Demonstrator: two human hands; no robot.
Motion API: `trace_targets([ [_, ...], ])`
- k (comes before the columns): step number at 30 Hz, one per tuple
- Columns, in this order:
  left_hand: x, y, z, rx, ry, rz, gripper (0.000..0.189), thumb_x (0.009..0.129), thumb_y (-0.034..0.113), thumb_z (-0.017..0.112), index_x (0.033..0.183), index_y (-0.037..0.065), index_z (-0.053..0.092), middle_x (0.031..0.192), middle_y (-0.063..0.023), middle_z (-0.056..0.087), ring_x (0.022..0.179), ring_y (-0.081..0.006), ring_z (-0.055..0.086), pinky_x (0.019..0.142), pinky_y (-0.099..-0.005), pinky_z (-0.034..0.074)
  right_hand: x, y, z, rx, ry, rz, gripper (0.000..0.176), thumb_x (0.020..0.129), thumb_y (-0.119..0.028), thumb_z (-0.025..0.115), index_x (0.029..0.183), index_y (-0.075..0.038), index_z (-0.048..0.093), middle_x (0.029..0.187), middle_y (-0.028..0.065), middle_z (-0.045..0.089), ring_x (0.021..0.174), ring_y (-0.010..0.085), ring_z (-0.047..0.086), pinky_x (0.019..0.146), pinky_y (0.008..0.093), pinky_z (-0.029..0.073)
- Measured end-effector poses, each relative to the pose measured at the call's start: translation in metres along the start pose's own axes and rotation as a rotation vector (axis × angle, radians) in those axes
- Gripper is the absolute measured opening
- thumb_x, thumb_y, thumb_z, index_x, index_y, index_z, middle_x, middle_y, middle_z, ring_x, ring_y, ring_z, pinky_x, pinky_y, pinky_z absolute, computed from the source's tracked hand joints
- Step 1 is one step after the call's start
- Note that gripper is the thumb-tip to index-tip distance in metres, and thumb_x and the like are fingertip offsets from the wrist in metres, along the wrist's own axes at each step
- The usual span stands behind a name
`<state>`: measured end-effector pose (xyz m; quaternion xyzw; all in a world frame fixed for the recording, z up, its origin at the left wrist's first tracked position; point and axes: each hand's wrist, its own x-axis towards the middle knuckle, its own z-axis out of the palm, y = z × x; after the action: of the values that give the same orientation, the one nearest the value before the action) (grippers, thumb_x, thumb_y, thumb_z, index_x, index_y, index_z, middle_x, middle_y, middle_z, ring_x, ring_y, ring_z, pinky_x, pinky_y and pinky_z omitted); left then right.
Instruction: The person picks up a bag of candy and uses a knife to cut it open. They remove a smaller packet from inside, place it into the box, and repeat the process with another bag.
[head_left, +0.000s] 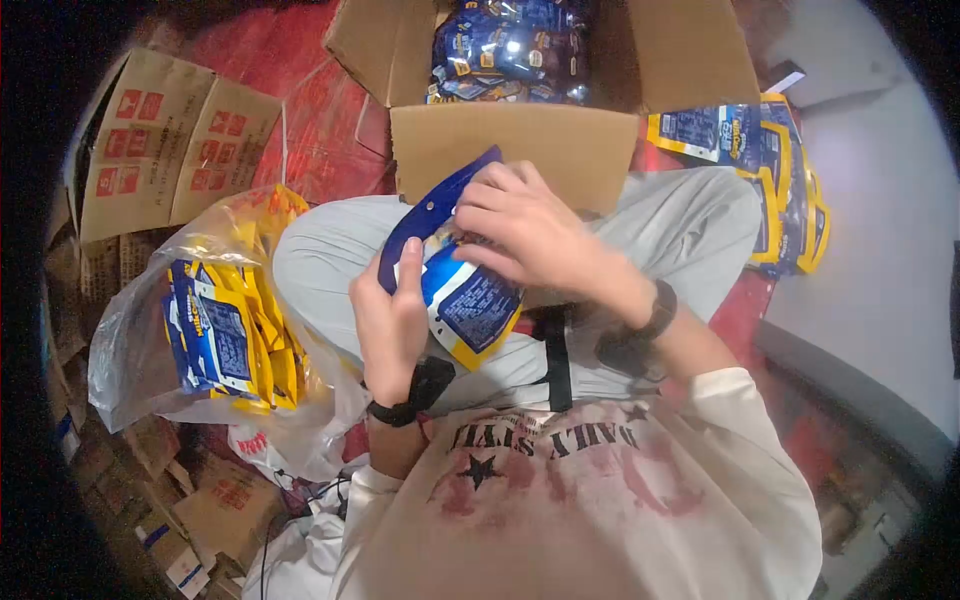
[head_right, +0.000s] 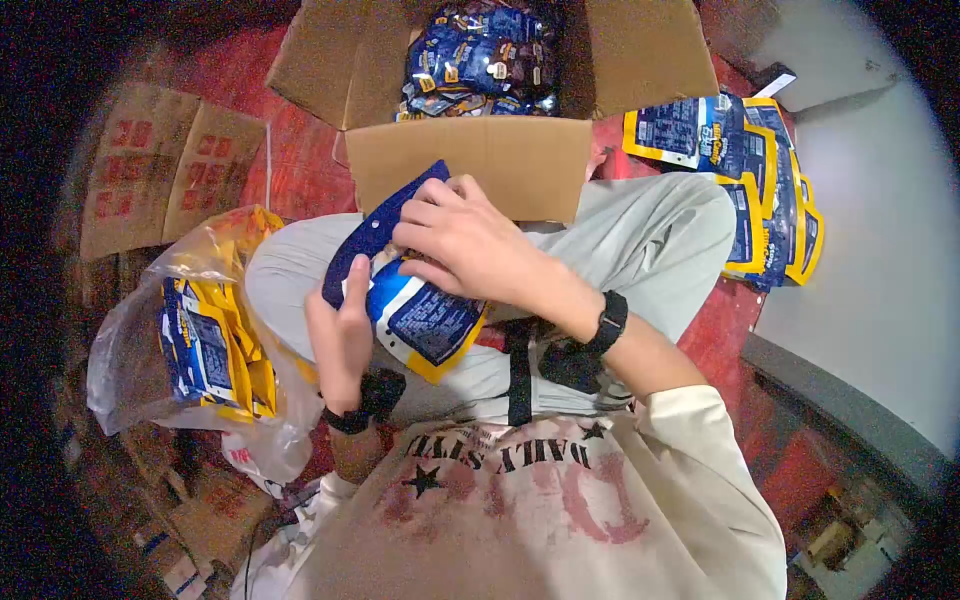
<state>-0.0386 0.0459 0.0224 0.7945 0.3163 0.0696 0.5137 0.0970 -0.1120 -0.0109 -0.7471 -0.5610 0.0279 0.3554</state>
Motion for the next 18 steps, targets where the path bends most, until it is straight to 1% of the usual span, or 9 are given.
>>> trace_targets([
  [1,0.002,-0.001,-0.002,-0.009,-0.021,-0.028,0.037,0.102,0.026,0.057,0.109,-0.008,0.070,0.084,-0.0211,0.072,0.074,-0.0227,0.063,0.075,-0.0379,0.051,-0.002,0.001,-0.003,0.027,0.010,-0.045,0.023,0.084,-0.024,0.075,0.100,-0.010,0.065,0.102,0.0055,0.062,0.108,0.0272,0.056,0.094,0.0438,0.041],
  [2,0.005,-0.001,-0.002,-0.018,-0.040,-0.057,0.036,0.102,0.025,0.058,0.108,-0.008,0.071,0.084,-0.0207,0.072,0.074,-0.0212,0.062,0.074,-0.0368,0.051,-0.006,0.002,-0.005,0.026,0.004,-0.044,0.023,0.084,-0.024,0.075,0.100,-0.010,0.065,0.102,0.0055,0.062,0.108,0.0272,0.056,0.094,0.0438,0.041],
  [3,0.007,0.003,-0.002,-0.031,-0.047,0.012,0.035,0.102,0.024,0.058,0.106,-0.008,0.071,0.082,-0.0198,0.071,0.073,-0.0193,0.061,0.073,-0.0364,0.050,-0.011,0.002,-0.007,0.028,0.011,-0.079,0.021,0.081,-0.020,0.074,0.097,-0.010,0.064,0.099,0.0048,0.061,0.106,0.0266,0.056,0.094,0.0431,0.042],
  [5,0.014,-0.007,-0.003,-0.032,-0.084,0.016,0.034,0.102,0.024,0.058,0.105,-0.008,0.070,0.081,-0.0196,0.071,0.072,-0.0196,0.061,0.073,-0.0368,0.050,-0.020,-0.002,-0.007,0.031,0.034,-0.139,0.021,0.074,-0.014,0.071,0.091,-0.009,0.060,0.095,0.0054,0.058,0.103,0.0263,0.057,0.094,0.0431,0.042],
  [9,0.026,-0.021,-0.003,0.051,-0.123,0.063,0.032,0.101,0.023,0.061,0.102,-0.007,0.069,0.077,-0.0197,0.069,0.068,-0.0209,0.060,0.068,-0.0382,0.049,-0.035,-0.015,-0.017,0.080,-0.033,-0.122,0.020,0.073,-0.010,0.068,0.089,-0.006,0.057,0.094,0.0082,0.057,0.101,0.0292,0.057,0.094,0.0445,0.044],
  [11,0.029,-0.025,0.000,0.079,-0.157,0.100,0.029,0.100,0.022,0.062,0.102,-0.006,0.070,0.075,-0.0192,0.068,0.066,-0.0192,0.059,0.066,-0.0376,0.049,-0.043,-0.020,-0.027,0.096,-0.072,-0.120,0.020,0.073,-0.009,0.067,0.089,-0.006,0.056,0.094,0.0084,0.057,0.100,0.0296,0.057,0.094,0.0444,0.044],
  [14,0.038,-0.028,-0.001,0.138,-0.143,0.054,0.030,0.100,0.023,0.063,0.102,-0.007,0.070,0.072,-0.0174,0.066,0.066,-0.0167,0.058,0.065,-0.0368,0.048,-0.059,-0.026,-0.051,0.127,-0.165,-0.127,0.018,0.074,-0.011,0.067,0.087,-0.006,0.055,0.093,0.0097,0.055,0.099,0.0306,0.057,0.092,0.0437,0.045],
  [16,0.040,-0.025,-0.003,0.129,-0.143,0.041,0.029,0.100,0.022,0.064,0.102,-0.006,0.071,0.071,-0.0149,0.066,0.066,-0.0141,0.058,0.065,-0.0349,0.049,-0.072,-0.029,-0.063,0.173,-0.219,-0.144,0.019,0.073,-0.011,0.066,0.087,-0.005,0.056,0.095,0.0095,0.056,0.103,0.0299,0.058,0.095,0.0442,0.046],
  [18,0.043,-0.024,-0.002,0.078,-0.177,0.113,0.028,0.099,0.021,0.066,0.101,-0.006,0.072,0.072,-0.0120,0.068,0.067,-0.0128,0.058,0.065,-0.0330,0.049,-0.081,-0.037,-0.073,0.130,-0.234,-0.185,0.019,0.072,-0.012,0.065,0.088,-0.005,0.056,0.097,0.0092,0.058,0.105,0.0291,0.059,0.098,0.0445,0.046],
])
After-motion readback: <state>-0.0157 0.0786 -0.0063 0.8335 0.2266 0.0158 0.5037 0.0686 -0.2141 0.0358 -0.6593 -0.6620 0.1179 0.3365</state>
